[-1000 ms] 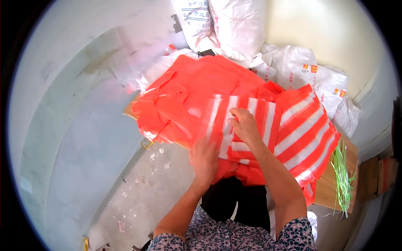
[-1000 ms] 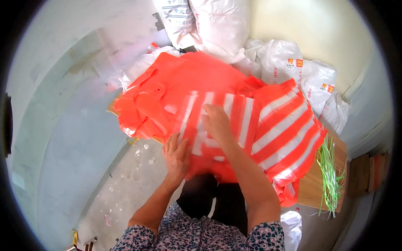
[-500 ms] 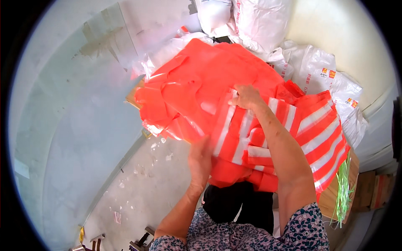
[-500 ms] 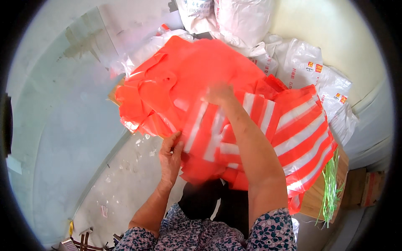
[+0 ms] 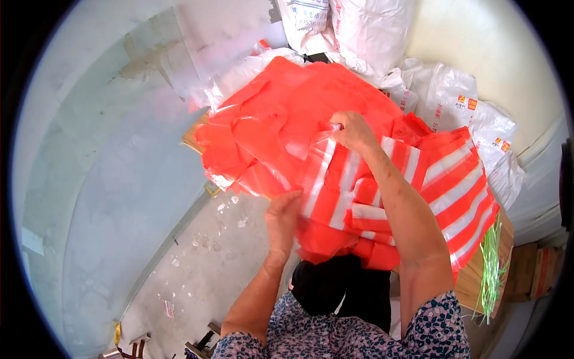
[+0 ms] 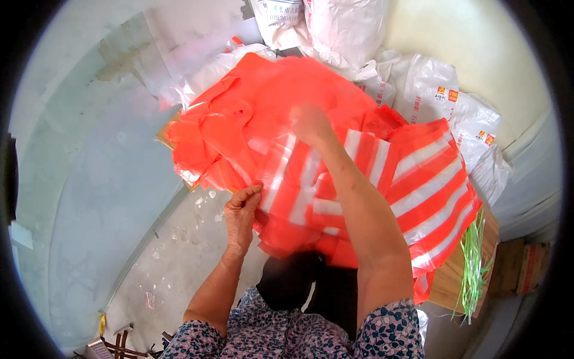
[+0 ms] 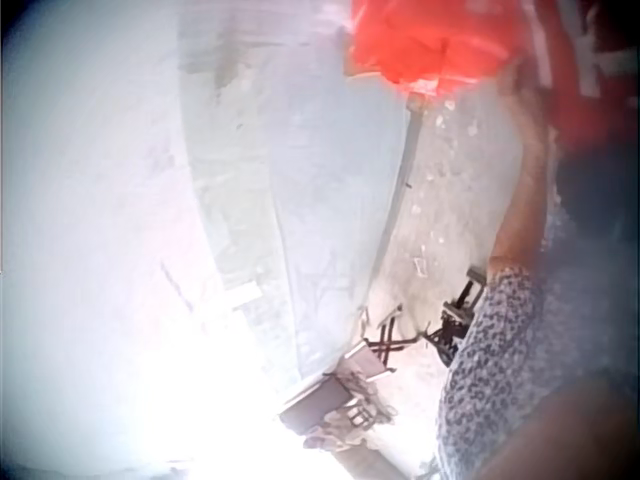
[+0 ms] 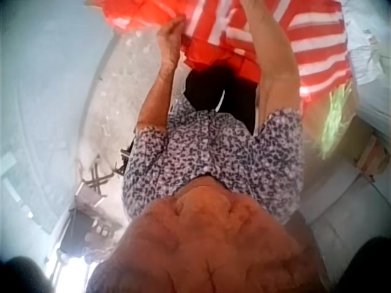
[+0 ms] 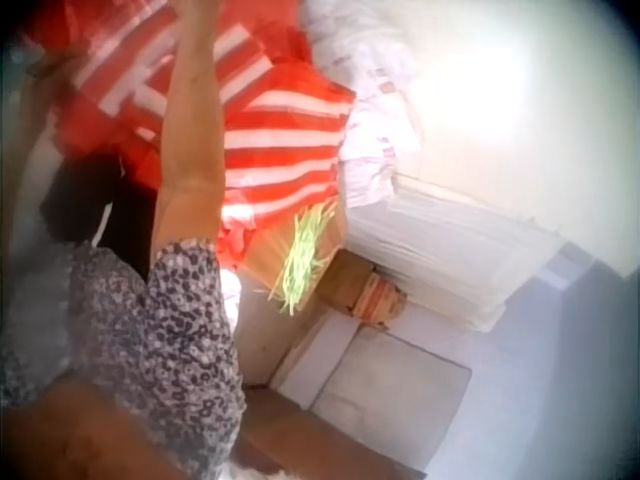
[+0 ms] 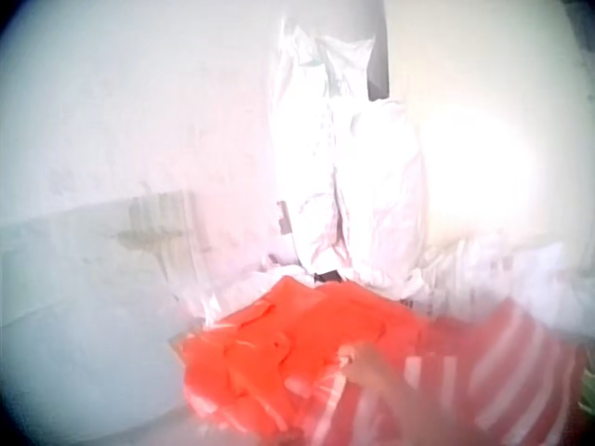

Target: The person folds plastic bags into compact rectangular bundles, ties each bundle with a plastic string, and places a tied bundle into a large bag.

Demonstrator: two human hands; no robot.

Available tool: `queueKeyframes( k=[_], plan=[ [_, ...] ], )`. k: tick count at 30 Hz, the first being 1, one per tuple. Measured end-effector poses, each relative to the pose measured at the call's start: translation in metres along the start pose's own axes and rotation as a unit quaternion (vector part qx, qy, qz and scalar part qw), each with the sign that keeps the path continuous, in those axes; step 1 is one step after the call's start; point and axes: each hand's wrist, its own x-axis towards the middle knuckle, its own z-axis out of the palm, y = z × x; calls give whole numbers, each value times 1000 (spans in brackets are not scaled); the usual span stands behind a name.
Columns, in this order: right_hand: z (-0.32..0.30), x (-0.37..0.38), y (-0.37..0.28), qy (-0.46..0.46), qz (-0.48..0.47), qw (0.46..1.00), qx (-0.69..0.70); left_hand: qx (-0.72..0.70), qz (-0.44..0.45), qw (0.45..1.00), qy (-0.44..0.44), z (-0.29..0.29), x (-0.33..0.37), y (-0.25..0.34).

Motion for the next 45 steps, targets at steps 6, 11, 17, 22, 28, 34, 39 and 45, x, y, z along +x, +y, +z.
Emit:
queueKeyframes(
  k=[6,11,17,22,28,34,39,45],
  plan=[
    [-11,-34,-29,69,5,987,143,-16,-55,998,15,2,-3,16],
    [-32,-66,-47,70,0,995,65,5,-37,998,47,1,12,8],
    [-28,-122,-29,133,-82,981,115,6,-69,998,13,-2,23,5],
    [-4,-164,5,150,-158,973,80,-40,-79,996,-5,0,20,12],
    [20,-186,5,236,-170,956,42,-63,-91,994,-9,-5,20,15],
    [31,-189,10,281,-186,941,-16,66,-34,997,26,-1,10,21],
    [34,-198,15,201,-145,968,-32,422,461,774,-107,22,-8,32],
    [31,-198,12,233,-147,960,-50,490,435,734,-177,34,-15,35]
  ],
)
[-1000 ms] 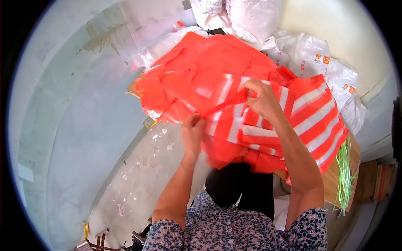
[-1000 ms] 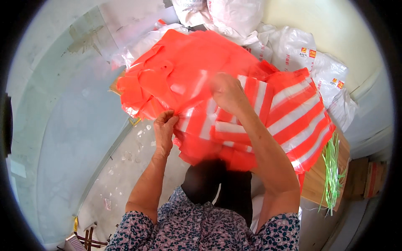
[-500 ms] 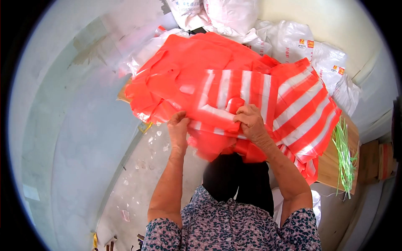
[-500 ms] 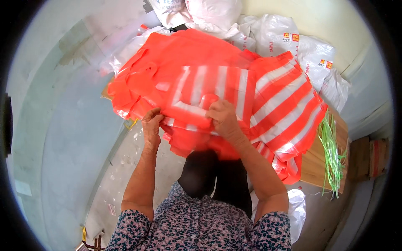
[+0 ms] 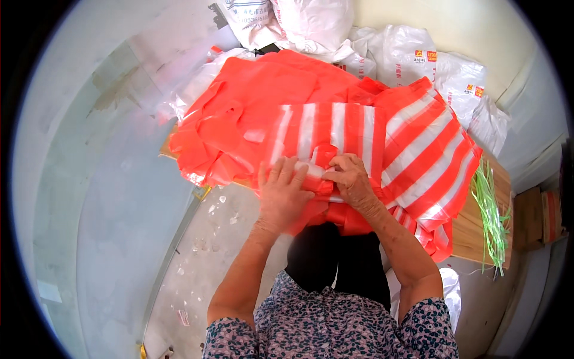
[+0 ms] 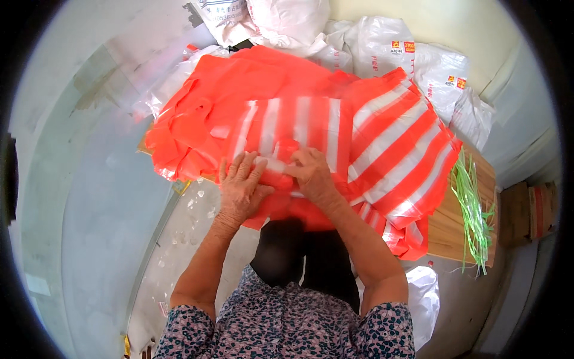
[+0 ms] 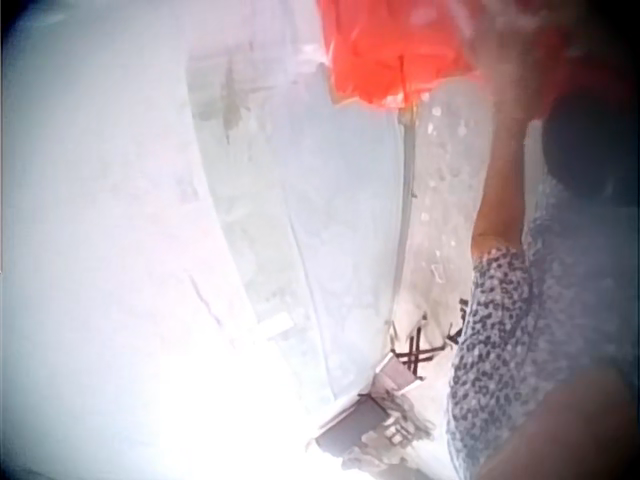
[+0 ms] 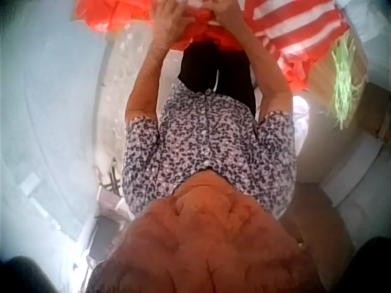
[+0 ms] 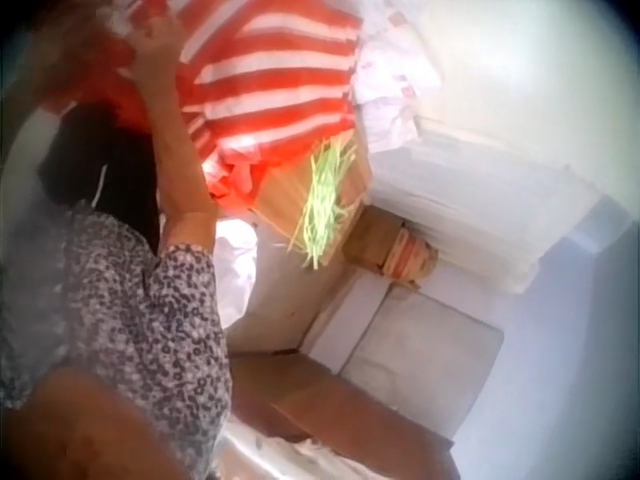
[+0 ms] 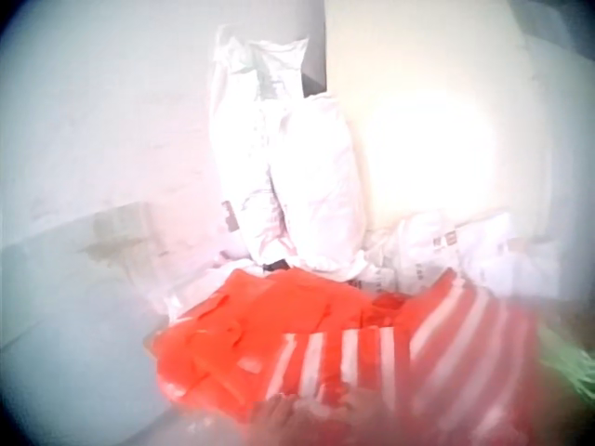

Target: The person folds plastic bags into compact rectangular bundles, ties each bundle with a plastic string, and places a tied bundle into a large bag.

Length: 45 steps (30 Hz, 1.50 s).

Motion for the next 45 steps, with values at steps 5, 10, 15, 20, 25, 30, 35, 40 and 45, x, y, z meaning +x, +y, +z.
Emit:
queueKeyframes(
  k=[5,10,15,20,25,30,35,40,45],
  plan=[
    [3,-7,5,37,32,997,60,24,-32,999,3,0,-1,-18],
    [-4,-8,3,-8,52,997,61,-8,-31,999,13,-2,-8,-22],
    [-7,-9,3,-32,23,999,-3,-12,87,996,-3,5,-2,5],
    [-3,-2,12,28,55,997,48,-43,98,994,-12,12,-4,14],
    [5,26,20,23,160,987,7,-52,96,994,33,20,-2,18],
    [-3,31,18,-29,158,987,23,-46,89,993,59,29,-6,19],
    [-13,6,-20,32,91,995,29,-52,85,992,83,29,-7,17],
    [-3,-17,-30,24,53,998,-40,-96,41,990,99,34,-9,16],
    [-4,-23,-33,16,50,998,-40,-65,41,991,105,22,-2,21]
  ],
)
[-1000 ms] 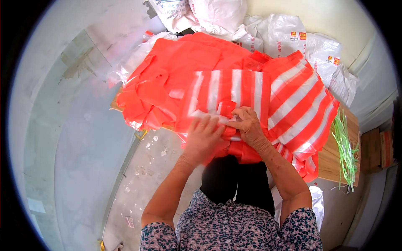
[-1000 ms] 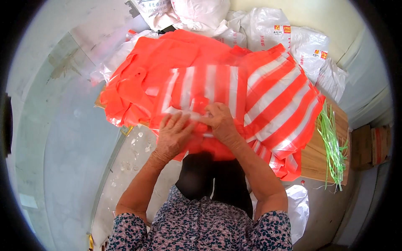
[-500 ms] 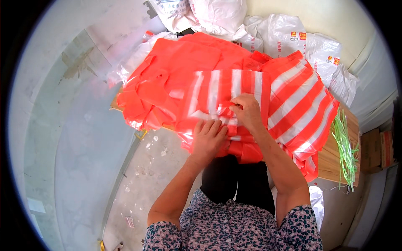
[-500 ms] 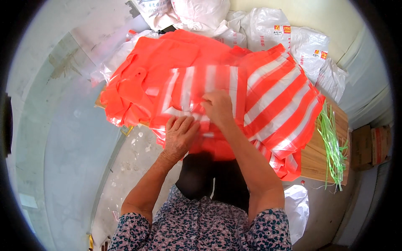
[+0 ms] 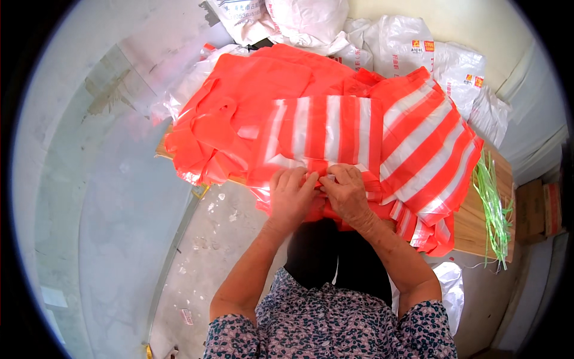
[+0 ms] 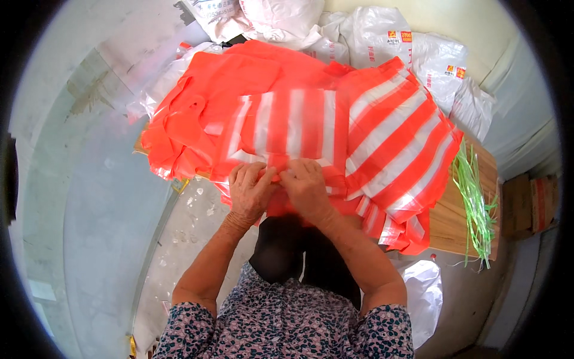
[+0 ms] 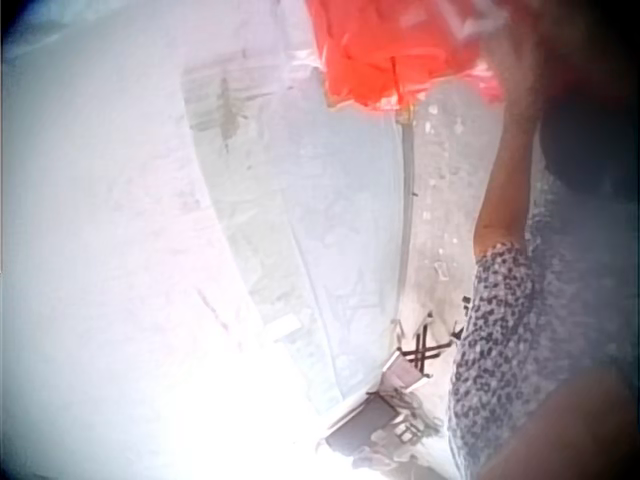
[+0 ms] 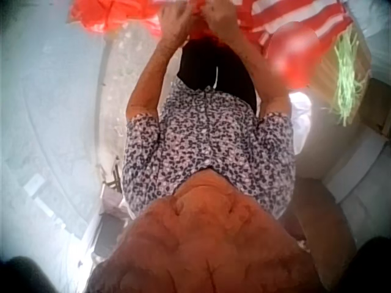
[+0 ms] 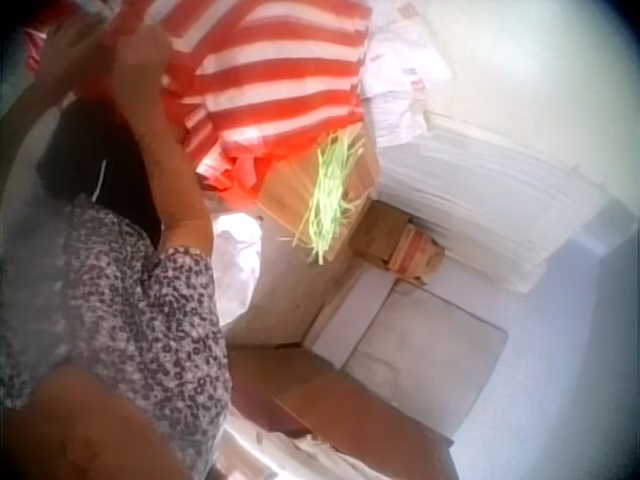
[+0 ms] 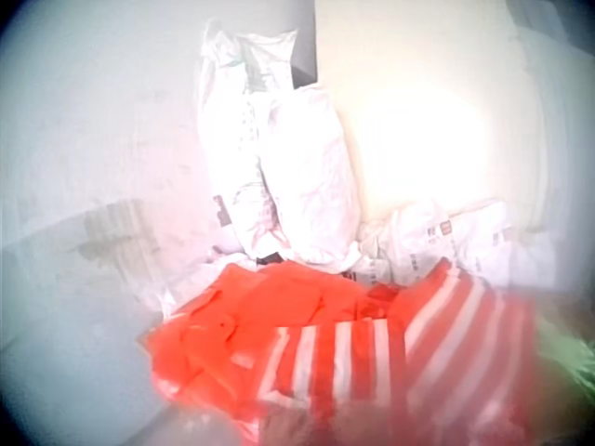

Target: The person folds plastic bags into compact rectangular bundles, ties each bundle with a plastic string, and places a tied bundle into a large bag.

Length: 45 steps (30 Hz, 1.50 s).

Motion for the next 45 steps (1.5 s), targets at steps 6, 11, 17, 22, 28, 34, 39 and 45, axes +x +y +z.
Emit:
queueKeyframes(
  k=[6,11,17,22,28,34,39,45],
  plan=[
    [-10,-4,-3,-55,16,997,44,-18,42,998,-33,-3,2,-8],
    [-18,-5,6,-92,9,994,51,-36,46,996,-68,-6,2,-20],
    [-15,-8,3,-111,-25,993,-30,-51,46,987,-145,-21,10,-19],
    [-8,-11,-3,-80,-59,989,-114,-46,43,989,-134,-19,8,-19],
    [-7,-8,7,-88,-56,987,-124,-26,45,988,-145,-17,12,-15],
    [-14,1,9,-119,-8,989,-88,42,78,975,-203,-14,29,-17],
    [-27,4,3,-127,9,989,-73,50,125,968,-210,-15,34,-19],
    [-39,11,4,-216,-2,974,-69,4,102,966,-237,-17,35,-23]
  ],
)
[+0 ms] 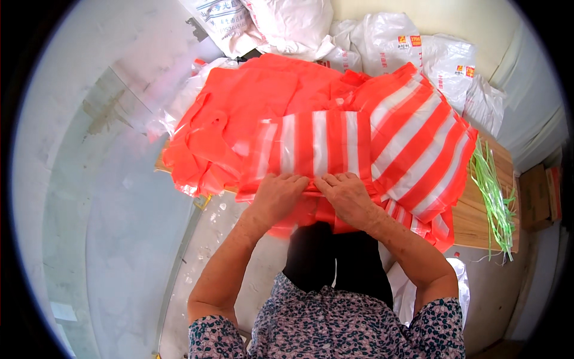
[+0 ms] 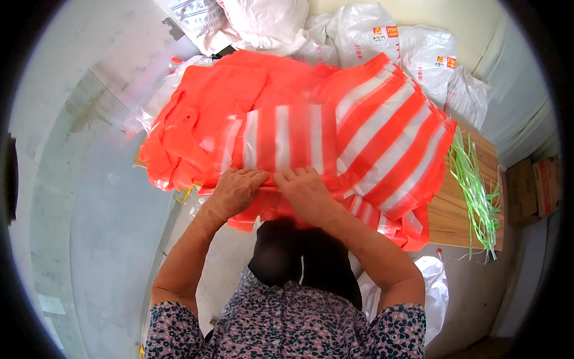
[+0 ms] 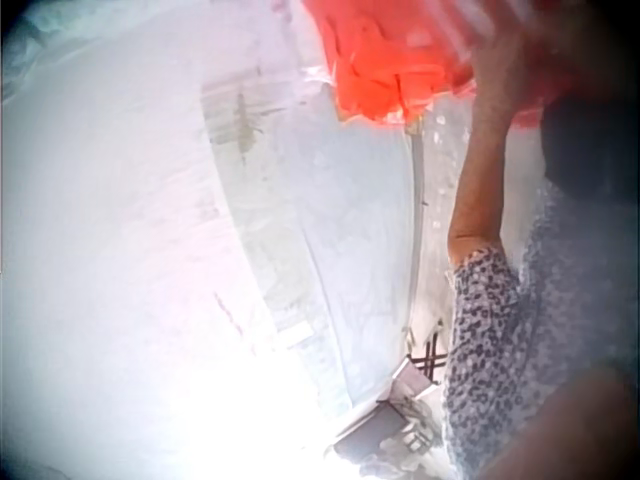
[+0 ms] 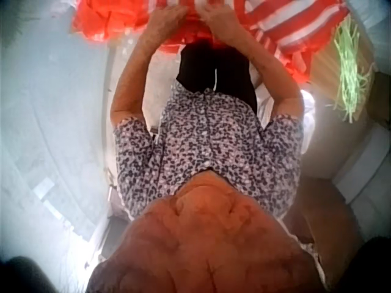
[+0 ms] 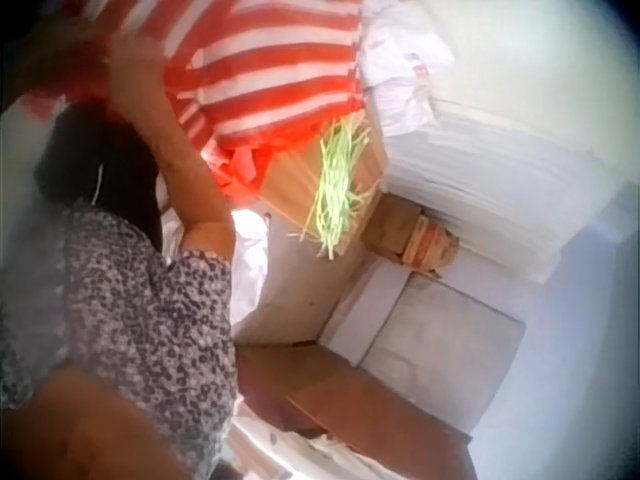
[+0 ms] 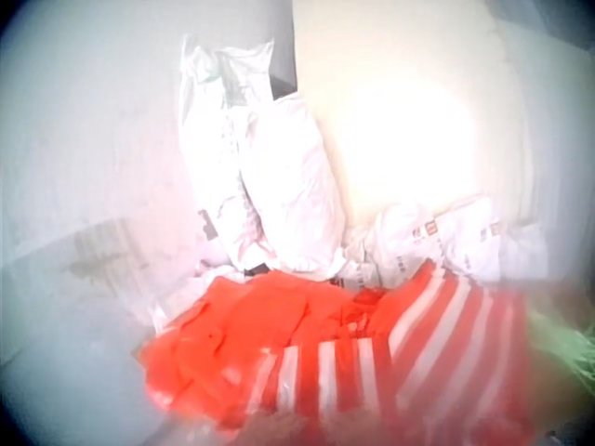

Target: The person folds plastic bags into compact rectangular bundles, ties each bundle with a plastic string, and places a tied bundle into a large bag.

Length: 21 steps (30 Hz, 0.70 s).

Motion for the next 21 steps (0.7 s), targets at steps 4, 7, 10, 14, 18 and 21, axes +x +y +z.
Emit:
queueKeyframes(
  k=[4,7,10,14,18,21],
  plan=[
    [-22,16,5,-221,82,966,102,-59,-55,970,-229,-28,20,-1],
    [-39,37,18,-307,66,943,114,-83,-84,942,-315,-32,28,-16],
    [-27,51,46,-345,78,915,193,-85,-107,921,-363,-40,52,-20],
    [-21,66,69,-340,42,919,197,-136,-144,935,-293,-42,52,-39],
    [-11,78,84,-346,80,908,224,-113,-216,915,-322,-50,47,-58],
    [3,80,96,-337,53,906,250,-152,-232,928,-248,-52,30,-74]
  ],
)
